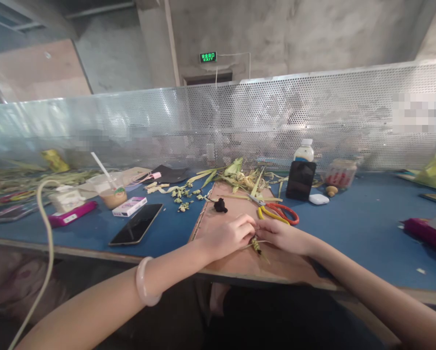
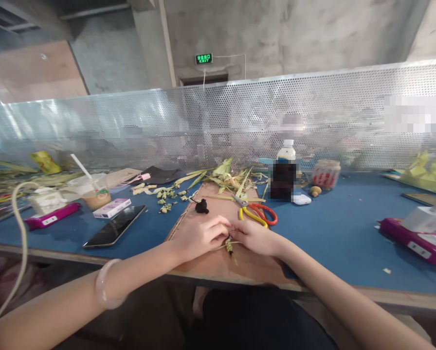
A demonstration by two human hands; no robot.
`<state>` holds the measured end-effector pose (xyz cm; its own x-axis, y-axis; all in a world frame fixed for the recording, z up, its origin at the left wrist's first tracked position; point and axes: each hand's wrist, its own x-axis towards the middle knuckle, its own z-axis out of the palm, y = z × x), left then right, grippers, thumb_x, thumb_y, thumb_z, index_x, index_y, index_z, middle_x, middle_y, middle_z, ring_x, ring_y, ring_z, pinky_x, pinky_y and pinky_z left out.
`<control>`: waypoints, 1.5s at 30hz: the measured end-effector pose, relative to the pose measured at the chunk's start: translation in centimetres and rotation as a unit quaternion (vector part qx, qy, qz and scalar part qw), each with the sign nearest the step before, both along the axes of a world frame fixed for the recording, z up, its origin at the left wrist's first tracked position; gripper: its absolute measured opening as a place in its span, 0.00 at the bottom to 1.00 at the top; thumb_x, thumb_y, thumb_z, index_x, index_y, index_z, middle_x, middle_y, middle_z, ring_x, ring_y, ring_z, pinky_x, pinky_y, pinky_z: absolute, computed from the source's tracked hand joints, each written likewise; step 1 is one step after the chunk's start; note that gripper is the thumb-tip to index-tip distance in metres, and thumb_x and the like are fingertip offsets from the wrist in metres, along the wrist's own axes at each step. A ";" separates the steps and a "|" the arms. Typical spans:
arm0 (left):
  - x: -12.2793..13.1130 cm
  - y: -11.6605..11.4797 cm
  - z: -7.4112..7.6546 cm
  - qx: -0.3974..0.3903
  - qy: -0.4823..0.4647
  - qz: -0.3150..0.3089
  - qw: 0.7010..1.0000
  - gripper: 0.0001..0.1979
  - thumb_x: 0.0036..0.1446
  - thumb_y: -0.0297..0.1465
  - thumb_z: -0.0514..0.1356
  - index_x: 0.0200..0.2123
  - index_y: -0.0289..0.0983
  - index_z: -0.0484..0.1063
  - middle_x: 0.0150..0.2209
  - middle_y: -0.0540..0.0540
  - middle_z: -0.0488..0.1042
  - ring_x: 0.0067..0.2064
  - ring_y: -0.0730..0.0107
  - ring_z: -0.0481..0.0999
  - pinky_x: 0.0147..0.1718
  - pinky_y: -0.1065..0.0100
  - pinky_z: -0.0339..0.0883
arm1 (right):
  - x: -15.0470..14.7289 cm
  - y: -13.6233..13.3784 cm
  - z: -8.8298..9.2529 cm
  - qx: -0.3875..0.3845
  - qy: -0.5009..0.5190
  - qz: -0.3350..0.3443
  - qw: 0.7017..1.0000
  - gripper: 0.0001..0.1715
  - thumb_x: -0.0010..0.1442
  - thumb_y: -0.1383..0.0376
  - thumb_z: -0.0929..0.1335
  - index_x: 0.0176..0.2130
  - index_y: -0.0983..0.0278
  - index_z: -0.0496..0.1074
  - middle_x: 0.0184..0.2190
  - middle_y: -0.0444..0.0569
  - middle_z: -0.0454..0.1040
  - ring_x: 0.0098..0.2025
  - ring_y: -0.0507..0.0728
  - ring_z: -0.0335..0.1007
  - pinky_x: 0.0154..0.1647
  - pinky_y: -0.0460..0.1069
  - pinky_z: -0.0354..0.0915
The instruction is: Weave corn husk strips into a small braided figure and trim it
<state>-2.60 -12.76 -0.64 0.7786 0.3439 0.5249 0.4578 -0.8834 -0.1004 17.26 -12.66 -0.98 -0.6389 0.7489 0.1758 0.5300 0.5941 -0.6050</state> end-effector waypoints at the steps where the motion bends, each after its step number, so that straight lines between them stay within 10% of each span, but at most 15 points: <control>1: 0.0 0.0 0.0 0.002 0.001 0.000 1.000 0.07 0.58 0.28 0.51 0.33 0.35 0.68 0.44 0.49 0.70 0.33 0.77 0.72 0.35 0.77 0.63 | 0.0 0.0 0.0 -0.001 0.001 0.001 1.000 0.14 0.62 0.59 0.57 0.36 0.65 0.65 0.33 0.48 0.69 0.35 0.54 0.63 0.36 0.48 0.59; 45: 0.0 0.2 -0.5 -0.212 -0.108 0.002 0.971 0.05 0.52 0.25 0.53 0.33 0.36 0.67 0.44 0.46 0.67 0.36 0.75 0.73 0.40 0.72 0.67 | -0.2 -0.5 0.0 0.080 -0.032 -0.008 0.996 0.14 0.62 0.63 0.57 0.41 0.63 0.67 0.36 0.50 0.72 0.37 0.55 0.66 0.37 0.48 0.60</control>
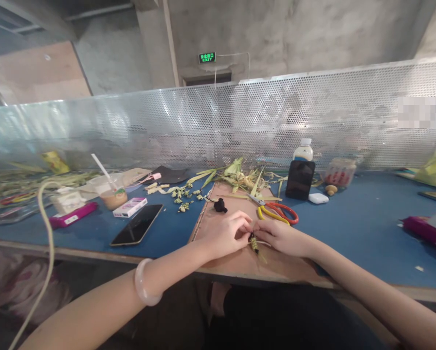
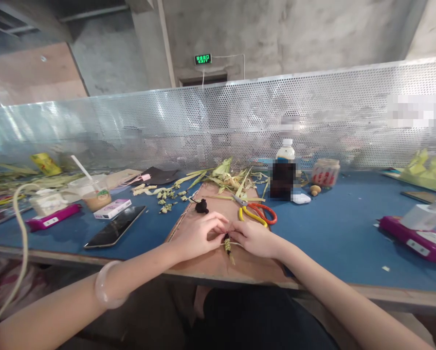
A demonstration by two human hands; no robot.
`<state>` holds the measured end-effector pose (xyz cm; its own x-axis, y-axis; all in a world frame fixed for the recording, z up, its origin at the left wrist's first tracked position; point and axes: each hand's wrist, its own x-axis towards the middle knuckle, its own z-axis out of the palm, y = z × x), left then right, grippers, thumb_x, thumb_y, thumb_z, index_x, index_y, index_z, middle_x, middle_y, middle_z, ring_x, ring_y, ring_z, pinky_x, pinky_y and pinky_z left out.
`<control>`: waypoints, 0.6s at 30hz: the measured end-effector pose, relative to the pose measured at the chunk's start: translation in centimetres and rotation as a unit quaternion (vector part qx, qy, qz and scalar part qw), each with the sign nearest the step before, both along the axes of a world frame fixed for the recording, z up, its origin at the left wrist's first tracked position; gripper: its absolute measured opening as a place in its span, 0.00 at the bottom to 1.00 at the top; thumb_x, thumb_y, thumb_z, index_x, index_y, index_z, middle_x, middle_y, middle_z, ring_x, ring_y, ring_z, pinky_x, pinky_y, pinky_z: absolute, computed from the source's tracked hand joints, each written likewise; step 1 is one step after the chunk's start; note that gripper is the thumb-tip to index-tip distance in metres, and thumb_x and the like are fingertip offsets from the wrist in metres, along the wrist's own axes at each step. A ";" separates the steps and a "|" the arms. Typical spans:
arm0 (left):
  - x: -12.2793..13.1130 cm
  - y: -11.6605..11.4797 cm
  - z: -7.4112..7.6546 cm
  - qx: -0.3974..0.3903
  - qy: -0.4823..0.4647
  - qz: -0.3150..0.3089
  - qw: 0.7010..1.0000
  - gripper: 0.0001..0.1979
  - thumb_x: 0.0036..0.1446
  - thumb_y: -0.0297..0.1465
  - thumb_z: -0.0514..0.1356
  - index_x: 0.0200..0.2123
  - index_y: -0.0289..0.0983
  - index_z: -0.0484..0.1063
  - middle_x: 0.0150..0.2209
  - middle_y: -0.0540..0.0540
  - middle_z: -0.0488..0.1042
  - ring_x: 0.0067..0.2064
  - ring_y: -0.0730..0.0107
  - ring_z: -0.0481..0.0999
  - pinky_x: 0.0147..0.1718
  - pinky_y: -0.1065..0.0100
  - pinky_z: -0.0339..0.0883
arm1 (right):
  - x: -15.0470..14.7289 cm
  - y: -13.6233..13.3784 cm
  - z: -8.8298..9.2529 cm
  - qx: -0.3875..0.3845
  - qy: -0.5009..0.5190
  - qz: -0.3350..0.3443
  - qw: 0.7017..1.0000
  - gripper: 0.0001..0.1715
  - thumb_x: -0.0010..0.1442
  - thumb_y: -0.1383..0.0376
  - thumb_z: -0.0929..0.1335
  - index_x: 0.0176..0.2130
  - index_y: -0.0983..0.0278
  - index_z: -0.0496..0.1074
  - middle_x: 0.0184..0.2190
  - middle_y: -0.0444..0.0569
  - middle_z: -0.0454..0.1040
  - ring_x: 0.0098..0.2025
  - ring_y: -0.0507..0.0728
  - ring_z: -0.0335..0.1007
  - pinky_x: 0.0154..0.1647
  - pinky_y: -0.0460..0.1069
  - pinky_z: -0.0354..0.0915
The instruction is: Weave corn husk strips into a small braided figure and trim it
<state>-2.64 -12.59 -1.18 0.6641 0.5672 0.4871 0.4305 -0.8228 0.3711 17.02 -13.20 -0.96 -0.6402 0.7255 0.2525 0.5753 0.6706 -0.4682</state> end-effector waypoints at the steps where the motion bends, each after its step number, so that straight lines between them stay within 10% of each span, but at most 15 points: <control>1: 0.0 0.1 0.0 0.002 0.002 0.002 1.000 0.05 0.52 0.25 0.53 0.33 0.36 0.67 0.44 0.46 0.67 0.36 0.75 0.72 0.40 0.71 0.66 | 0.0 0.0 -0.1 -0.001 0.000 -0.004 1.000 0.14 0.62 0.62 0.57 0.41 0.63 0.67 0.36 0.50 0.72 0.37 0.55 0.66 0.38 0.48 0.60; 18: 0.0 -0.2 0.5 -0.028 0.002 0.019 0.999 0.03 0.55 0.27 0.53 0.35 0.37 0.64 0.37 0.49 0.71 0.36 0.73 0.73 0.36 0.72 0.65 | -0.1 0.0 -0.2 0.003 -0.024 -0.044 0.999 0.14 0.62 0.62 0.56 0.35 0.64 0.66 0.31 0.49 0.70 0.33 0.54 0.65 0.34 0.47 0.59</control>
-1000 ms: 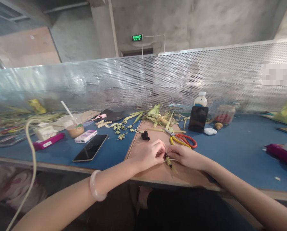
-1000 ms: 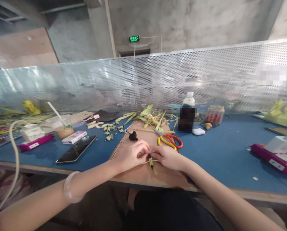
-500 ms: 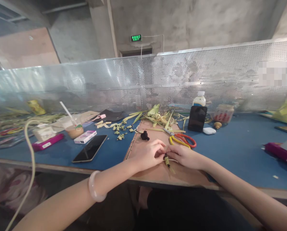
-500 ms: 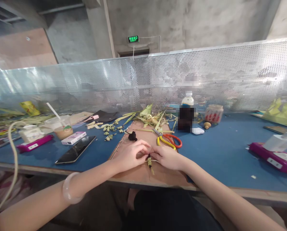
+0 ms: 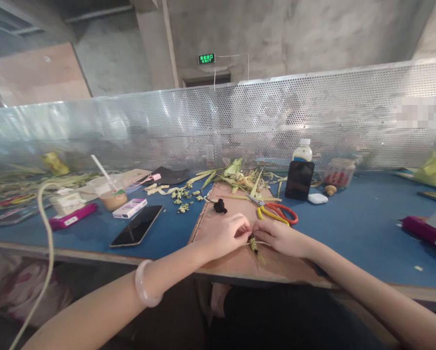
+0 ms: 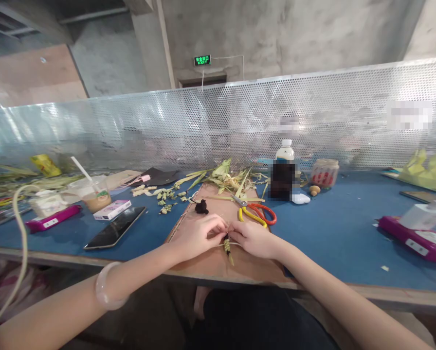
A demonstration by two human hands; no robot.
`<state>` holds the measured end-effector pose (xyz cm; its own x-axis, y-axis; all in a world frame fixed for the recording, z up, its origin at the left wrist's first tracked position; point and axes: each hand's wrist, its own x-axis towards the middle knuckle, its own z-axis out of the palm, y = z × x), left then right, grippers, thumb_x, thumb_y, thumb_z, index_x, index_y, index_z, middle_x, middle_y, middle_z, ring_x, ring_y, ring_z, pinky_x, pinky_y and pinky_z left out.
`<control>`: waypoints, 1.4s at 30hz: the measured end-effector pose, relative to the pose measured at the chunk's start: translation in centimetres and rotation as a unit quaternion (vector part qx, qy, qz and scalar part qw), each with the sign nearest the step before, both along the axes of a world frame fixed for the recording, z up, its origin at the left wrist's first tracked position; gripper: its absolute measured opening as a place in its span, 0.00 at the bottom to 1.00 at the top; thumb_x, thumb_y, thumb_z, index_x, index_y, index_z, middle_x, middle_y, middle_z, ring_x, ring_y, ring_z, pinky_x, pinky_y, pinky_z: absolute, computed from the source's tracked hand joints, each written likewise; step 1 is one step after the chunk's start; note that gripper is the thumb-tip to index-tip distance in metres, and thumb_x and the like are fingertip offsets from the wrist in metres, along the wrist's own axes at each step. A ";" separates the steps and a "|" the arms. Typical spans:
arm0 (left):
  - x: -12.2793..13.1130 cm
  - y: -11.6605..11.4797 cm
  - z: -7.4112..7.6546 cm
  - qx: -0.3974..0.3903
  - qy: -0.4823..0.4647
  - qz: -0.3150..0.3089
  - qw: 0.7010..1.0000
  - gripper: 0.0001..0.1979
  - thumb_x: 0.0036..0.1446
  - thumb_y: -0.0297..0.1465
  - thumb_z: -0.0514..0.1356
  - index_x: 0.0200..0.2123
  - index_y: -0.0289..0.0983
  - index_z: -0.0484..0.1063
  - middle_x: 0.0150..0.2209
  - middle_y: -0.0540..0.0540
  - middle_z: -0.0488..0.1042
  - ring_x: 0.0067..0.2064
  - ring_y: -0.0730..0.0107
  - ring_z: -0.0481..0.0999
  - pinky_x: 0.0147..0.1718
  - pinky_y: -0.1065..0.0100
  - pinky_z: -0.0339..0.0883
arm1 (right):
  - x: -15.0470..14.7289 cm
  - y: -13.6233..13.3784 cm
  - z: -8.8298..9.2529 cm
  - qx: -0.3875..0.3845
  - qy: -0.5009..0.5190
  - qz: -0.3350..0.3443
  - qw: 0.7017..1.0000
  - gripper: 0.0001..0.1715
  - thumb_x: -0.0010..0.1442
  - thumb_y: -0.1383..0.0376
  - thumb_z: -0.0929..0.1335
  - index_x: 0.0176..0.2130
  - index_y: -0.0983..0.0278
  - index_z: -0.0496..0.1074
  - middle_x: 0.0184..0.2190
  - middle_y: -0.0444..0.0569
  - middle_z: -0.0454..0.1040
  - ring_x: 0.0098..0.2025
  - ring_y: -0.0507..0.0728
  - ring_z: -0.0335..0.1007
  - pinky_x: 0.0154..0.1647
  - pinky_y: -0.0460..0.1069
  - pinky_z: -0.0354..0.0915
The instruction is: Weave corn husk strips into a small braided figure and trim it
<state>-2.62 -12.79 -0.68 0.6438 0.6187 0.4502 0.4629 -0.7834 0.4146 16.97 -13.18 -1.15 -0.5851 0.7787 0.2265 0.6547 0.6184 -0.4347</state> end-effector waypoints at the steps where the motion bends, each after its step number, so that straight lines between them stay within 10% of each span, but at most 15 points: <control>1: 0.0 0.2 -0.1 0.005 -0.001 -0.011 1.000 0.03 0.54 0.27 0.53 0.34 0.37 0.65 0.39 0.48 0.70 0.36 0.74 0.72 0.37 0.72 0.65 | 0.0 0.0 0.0 0.003 0.001 -0.001 1.000 0.14 0.62 0.62 0.56 0.35 0.64 0.66 0.31 0.49 0.70 0.33 0.54 0.65 0.34 0.47 0.59; 42: -0.3 0.1 0.0 0.074 0.035 -0.009 0.997 0.10 0.53 0.22 0.51 0.33 0.37 0.70 0.44 0.49 0.69 0.42 0.73 0.70 0.44 0.73 0.61 | 0.0 -0.1 0.2 0.007 0.005 0.012 1.000 0.13 0.63 0.63 0.55 0.34 0.64 0.65 0.30 0.48 0.69 0.33 0.54 0.64 0.35 0.48 0.59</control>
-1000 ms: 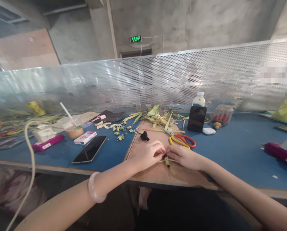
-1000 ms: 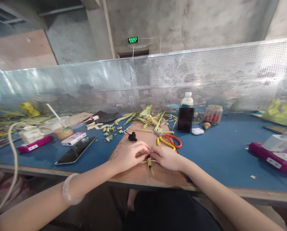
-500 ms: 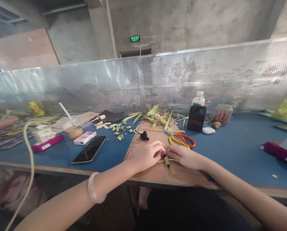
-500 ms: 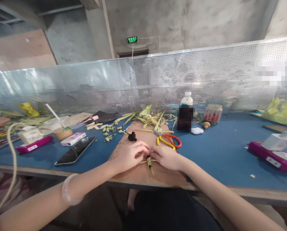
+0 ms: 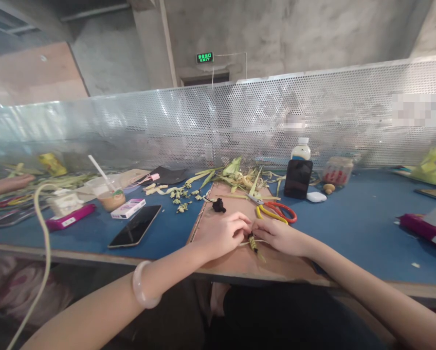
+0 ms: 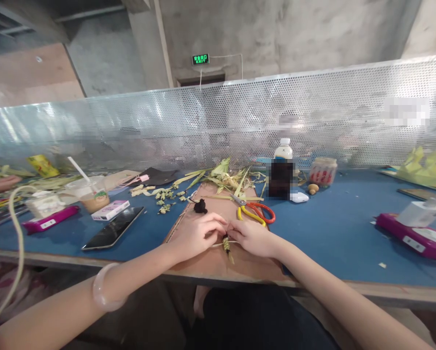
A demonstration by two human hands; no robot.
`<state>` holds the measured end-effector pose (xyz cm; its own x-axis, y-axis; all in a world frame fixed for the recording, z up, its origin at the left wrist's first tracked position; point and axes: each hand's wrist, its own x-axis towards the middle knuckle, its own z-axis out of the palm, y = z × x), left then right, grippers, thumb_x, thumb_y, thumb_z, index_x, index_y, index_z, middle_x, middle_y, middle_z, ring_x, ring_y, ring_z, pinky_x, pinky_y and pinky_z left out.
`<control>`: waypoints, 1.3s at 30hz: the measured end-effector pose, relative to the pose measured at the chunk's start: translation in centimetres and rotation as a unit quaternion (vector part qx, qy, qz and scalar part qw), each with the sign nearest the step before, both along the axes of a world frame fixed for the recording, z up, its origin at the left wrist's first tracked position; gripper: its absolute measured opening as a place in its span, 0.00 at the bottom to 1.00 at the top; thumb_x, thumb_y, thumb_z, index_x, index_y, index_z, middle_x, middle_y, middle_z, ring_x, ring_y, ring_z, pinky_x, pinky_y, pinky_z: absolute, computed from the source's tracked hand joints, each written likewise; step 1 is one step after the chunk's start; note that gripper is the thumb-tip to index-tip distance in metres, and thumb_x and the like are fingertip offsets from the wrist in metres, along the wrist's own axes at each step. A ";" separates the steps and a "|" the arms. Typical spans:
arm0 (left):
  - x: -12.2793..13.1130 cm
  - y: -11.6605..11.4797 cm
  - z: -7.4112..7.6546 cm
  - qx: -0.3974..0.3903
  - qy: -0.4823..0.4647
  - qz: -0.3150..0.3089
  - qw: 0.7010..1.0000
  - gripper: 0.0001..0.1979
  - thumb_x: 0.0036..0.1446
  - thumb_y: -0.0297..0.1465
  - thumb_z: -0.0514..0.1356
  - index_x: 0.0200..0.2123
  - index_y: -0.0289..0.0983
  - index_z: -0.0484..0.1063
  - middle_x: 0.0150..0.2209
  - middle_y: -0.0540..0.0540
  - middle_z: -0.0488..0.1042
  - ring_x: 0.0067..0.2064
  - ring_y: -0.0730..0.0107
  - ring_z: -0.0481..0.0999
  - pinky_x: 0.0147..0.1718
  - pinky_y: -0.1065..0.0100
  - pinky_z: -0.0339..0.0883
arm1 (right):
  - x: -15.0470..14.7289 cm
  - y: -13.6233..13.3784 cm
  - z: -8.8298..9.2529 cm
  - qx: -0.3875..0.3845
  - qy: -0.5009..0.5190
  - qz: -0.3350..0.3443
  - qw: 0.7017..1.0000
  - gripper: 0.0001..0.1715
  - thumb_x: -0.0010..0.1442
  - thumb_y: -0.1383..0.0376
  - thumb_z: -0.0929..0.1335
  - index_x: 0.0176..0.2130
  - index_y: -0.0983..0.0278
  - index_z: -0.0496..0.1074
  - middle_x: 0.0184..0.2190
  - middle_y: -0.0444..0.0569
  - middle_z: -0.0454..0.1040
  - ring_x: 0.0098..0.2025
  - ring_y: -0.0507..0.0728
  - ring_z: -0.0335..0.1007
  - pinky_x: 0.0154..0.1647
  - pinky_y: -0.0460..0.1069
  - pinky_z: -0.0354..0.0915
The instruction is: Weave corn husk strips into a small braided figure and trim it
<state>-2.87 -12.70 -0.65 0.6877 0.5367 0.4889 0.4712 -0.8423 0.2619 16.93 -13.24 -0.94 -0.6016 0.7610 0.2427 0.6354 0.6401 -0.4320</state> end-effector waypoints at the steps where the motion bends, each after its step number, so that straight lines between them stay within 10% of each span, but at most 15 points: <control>1: 0.0 0.0 0.0 -0.001 0.001 -0.001 1.000 0.10 0.53 0.22 0.50 0.33 0.37 0.70 0.44 0.49 0.69 0.42 0.73 0.70 0.43 0.72 0.62 | 0.0 0.0 0.0 0.000 0.000 0.001 1.000 0.13 0.63 0.63 0.55 0.34 0.64 0.65 0.30 0.48 0.69 0.33 0.54 0.64 0.35 0.48 0.59; 39: 0.4 0.5 -0.7 -0.016 -0.001 0.035 0.999 0.03 0.52 0.27 0.56 0.31 0.38 0.67 0.32 0.52 0.73 0.33 0.73 0.70 0.32 0.72 0.61 | -0.1 0.0 -0.3 0.033 -0.070 -0.037 0.996 0.14 0.62 0.63 0.55 0.35 0.63 0.66 0.32 0.49 0.70 0.34 0.54 0.65 0.33 0.46 0.58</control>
<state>-2.50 -12.25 -1.32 0.6463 0.5989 0.4728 0.5281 -0.7984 0.2894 16.86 -13.25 -1.21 -0.5764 0.7894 0.2113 0.7326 0.6137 -0.2943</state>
